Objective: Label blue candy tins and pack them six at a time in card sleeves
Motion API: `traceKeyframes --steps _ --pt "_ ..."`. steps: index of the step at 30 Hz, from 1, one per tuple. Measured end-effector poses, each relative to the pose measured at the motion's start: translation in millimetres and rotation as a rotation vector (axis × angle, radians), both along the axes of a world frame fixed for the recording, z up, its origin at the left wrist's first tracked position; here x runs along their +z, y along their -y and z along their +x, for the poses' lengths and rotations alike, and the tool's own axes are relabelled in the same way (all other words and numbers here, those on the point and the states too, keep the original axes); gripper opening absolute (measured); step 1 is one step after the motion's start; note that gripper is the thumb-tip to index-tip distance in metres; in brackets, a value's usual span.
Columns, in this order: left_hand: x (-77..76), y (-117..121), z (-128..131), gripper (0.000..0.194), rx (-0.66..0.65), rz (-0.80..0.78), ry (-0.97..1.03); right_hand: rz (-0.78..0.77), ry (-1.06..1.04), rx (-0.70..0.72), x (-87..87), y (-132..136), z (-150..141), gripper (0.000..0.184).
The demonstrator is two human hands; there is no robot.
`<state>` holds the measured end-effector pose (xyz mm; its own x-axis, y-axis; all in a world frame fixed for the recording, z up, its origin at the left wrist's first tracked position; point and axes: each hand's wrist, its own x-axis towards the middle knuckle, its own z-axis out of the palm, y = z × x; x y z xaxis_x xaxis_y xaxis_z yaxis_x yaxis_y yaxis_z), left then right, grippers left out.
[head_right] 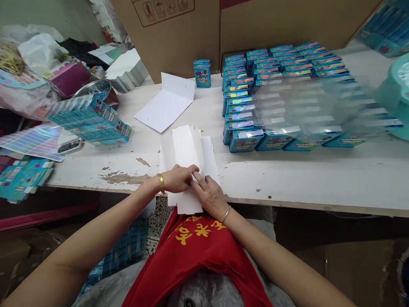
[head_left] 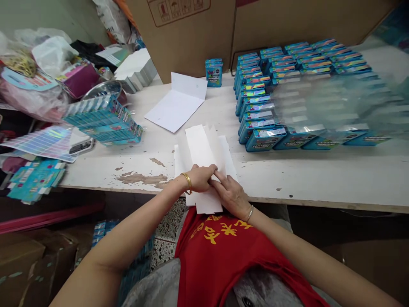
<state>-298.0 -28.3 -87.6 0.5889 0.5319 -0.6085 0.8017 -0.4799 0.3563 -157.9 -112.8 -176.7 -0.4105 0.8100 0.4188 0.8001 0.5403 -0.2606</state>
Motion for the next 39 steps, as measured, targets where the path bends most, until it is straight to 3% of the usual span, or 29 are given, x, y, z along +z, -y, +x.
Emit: traceKeyframes --steps 3,5,8,12,15,18,21,24,32,36,39 --pt "1.8 -10 -4 0.056 0.069 -0.121 0.002 -0.041 -0.264 0.011 6.9 -1 3 0.056" --pt "1.5 -12 -5 0.062 0.121 -0.192 0.009 -0.174 -0.456 -0.064 15.2 -8 8 0.076" --pt "1.1 -1 1 0.043 0.083 -0.137 0.037 -0.440 -0.534 -0.198 29.3 -28 17 0.076" --pt "11.9 23 15 0.012 -0.102 0.025 0.203 -0.621 -0.237 -0.025 50.4 -55 34 0.059" --pt "22.3 18 7 0.022 -0.051 0.251 0.377 -0.634 0.088 0.064 64.1 -62 46 0.060" --pt "16.6 -11 -22 0.035 0.056 0.561 0.361 -0.499 0.359 0.086 67.5 -58 51 0.065" --pt "-2.3 -38 -51 0.036 -0.040 0.458 0.255 -0.332 0.447 0.125 60.9 -50 50 0.056" --pt "-14.1 -46 -60 0.036 -0.127 0.316 0.226 -0.269 0.386 0.134 52.8 -45 48 0.048" --pt "-20.2 -45 -25 0.016 -0.173 0.496 -0.011 -0.491 0.290 -0.037 56.1 -58 38 0.026" --pt "-21.2 -54 -24 0.016 -0.306 0.455 -0.018 -0.533 0.391 -0.030 63.0 -68 31 0.015" --pt "-17.4 -60 -22 0.018 -0.391 0.394 -0.056 -0.515 0.516 -0.028 67.1 -72 26 0.019"
